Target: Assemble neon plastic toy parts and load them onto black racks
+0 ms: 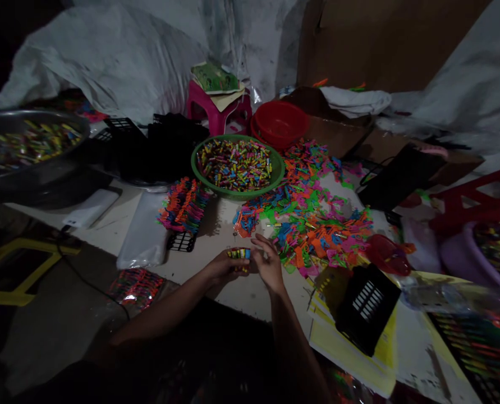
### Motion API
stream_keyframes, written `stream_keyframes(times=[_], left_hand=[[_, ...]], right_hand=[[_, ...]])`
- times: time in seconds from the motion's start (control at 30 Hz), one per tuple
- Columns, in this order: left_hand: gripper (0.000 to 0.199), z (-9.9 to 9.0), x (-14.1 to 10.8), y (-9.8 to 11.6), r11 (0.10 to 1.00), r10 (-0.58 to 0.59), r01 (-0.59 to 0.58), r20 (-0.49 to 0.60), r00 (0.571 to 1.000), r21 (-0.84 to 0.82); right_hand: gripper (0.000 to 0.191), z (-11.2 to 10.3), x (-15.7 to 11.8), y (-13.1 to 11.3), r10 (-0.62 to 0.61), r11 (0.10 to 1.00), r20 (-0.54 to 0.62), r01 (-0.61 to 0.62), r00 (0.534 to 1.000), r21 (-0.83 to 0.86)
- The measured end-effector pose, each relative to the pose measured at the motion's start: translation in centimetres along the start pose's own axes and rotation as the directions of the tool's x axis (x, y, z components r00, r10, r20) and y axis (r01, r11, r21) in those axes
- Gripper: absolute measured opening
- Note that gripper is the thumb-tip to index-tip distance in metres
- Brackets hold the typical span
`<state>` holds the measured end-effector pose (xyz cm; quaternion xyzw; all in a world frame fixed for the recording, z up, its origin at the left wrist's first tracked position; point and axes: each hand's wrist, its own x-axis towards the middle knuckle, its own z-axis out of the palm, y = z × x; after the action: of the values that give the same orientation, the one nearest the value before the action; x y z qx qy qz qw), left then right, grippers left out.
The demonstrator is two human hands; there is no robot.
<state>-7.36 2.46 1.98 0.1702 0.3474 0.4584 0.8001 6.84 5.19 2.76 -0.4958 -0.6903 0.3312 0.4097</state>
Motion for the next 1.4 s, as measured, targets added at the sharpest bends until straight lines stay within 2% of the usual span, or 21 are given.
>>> stream_keyframes(times=[0.13, 0.27, 0.33, 0.4, 0.47, 0.53, 0.6, 0.67, 0.73, 0.77, 0.83, 0.9, 0.97, 1.0, 1.03, 1.07, 1.13, 1.2, 1.27, 1.33, 1.4], left_hand=[[0.029, 0.2, -0.3, 0.0, 0.980, -0.050, 0.037, 0.062, 0.997, 0.196], [0.031, 0.0, -0.6, 0.0, 0.963, -0.107, 0.080, 0.092, 0.990, 0.259], [0.034, -0.3, -0.7, 0.0, 0.956, -0.145, 0.104, 0.135, 0.980, 0.273], [0.039, -0.7, -0.8, 0.0, 0.951, -0.183, 0.127, 0.182, 0.966, 0.284], [0.040, -1.0, -0.7, 0.0, 0.947, -0.204, 0.138, 0.211, 0.956, 0.291], [0.039, -1.3, -0.5, -0.1, 0.941, -0.219, 0.142, 0.232, 0.948, 0.307], [0.038, -1.5, -0.3, -0.3, 0.933, -0.228, 0.140, 0.244, 0.942, 0.331], [0.034, -1.5, -0.2, -0.4, 0.921, -0.243, 0.146, 0.238, 0.940, 0.361], [0.032, -1.5, -0.2, -0.5, 0.911, -0.264, 0.164, 0.231, 0.936, 0.380], [0.033, -1.5, -0.2, -0.5, 0.909, -0.277, 0.176, 0.233, 0.932, 0.379], [0.039, -1.6, -0.4, -0.4, 0.913, -0.295, 0.199, 0.241, 0.924, 0.355], [0.039, -1.8, -0.5, -0.2, 0.931, -0.285, 0.211, 0.230, 0.931, 0.299], [0.034, -2.2, -0.5, 0.1, 0.953, -0.265, 0.220, 0.215, 0.940, 0.210], [0.033, -2.4, -0.4, 0.3, 0.962, -0.254, 0.223, 0.212, 0.944, 0.157], [0.033, -2.6, -0.4, 0.4, 0.968, -0.244, 0.226, 0.212, 0.946, 0.107], [0.035, -2.9, -0.3, 0.6, 0.971, -0.238, 0.229, 0.210, 0.948, 0.068], [0.037, -3.3, 0.0, 0.7, 0.974, -0.225, 0.225, 0.174, 0.959, 0.021], [0.034, -3.6, 0.2, 0.7, 0.972, -0.233, 0.234, 0.107, 0.966, 0.006], [0.029, -3.7, 0.3, 0.6, 0.963, -0.271, 0.271, 0.040, 0.962, 0.000], [0.025, -3.7, 0.5, 0.4, 0.955, -0.296, 0.297, 0.008, 0.955, -0.024], [0.022, -3.9, 0.6, 0.2, 0.958, -0.278, 0.277, 0.005, 0.961, -0.069]], right_hand=[[0.015, -0.9, 1.8, -1.1, 0.045, 0.997, 0.306, -0.026, 0.951, -0.067], [0.017, -0.6, 2.6, -1.5, 0.103, 0.987, 0.446, -0.148, 0.889, 0.067], [0.024, -0.5, 3.1, -1.7, 0.151, 0.956, 0.421, -0.241, 0.894, 0.168], [0.028, -0.5, 3.6, -1.9, 0.199, 0.925, 0.285, -0.276, 0.938, 0.262], [0.030, -0.8, 4.1, -2.2, 0.203, 0.922, 0.166, -0.245, 0.965, 0.301], [0.029, -1.0, 4.3, -2.5, 0.154, 0.940, 0.193, -0.203, 0.969, 0.273], [0.029, -1.0, 4.1, -2.5, 0.108, 0.964, 0.351, -0.185, 0.930, 0.193], [0.025, -1.0, 3.8, -2.5, 0.090, 0.982, 0.526, -0.163, 0.846, 0.093], [0.020, -1.0, 3.7, -2.5, 0.059, 0.994, 0.601, -0.100, 0.797, 0.035], [0.020, -1.0, 3.8, -2.5, 0.027, 0.998, 0.587, -0.057, 0.809, 0.032], [0.021, -1.4, 4.0, -2.7, -0.046, 0.998, 0.465, 0.026, 0.884, 0.051], [0.021, -1.8, 4.0, -3.0, -0.109, 0.994, 0.235, 0.105, 0.966, 0.029], [0.020, -2.1, 3.5, -3.3, -0.180, 0.980, 0.015, 0.180, 0.984, -0.080], [0.019, -2.1, 3.0, -3.3, -0.230, 0.962, -0.023, 0.224, 0.973, -0.156], [0.019, -2.0, 2.4, -3.3, -0.289, 0.931, 0.004, 0.283, 0.957, -0.230], [0.020, -1.8, 1.6, -3.1, -0.342, 0.891, 0.095, 0.354, 0.935, -0.285], [0.020, -1.1, 0.0, -2.6, -0.393, 0.807, 0.337, 0.497, 0.855, -0.319], [0.019, -0.3, -1.2, -1.9, -0.423, 0.759, 0.479, 0.589, 0.769, -0.276], [0.017, 0.2, -1.6, -1.2, -0.485, 0.760, 0.423, 0.608, 0.766, -0.229], [0.017, 0.6, -1.3, -0.7, -0.552, 0.766, 0.271, 0.608, 0.789, -0.211], [0.020, 1.0, -1.1, -0.4, -0.589, 0.755, 0.225, 0.628, 0.776, -0.189]])
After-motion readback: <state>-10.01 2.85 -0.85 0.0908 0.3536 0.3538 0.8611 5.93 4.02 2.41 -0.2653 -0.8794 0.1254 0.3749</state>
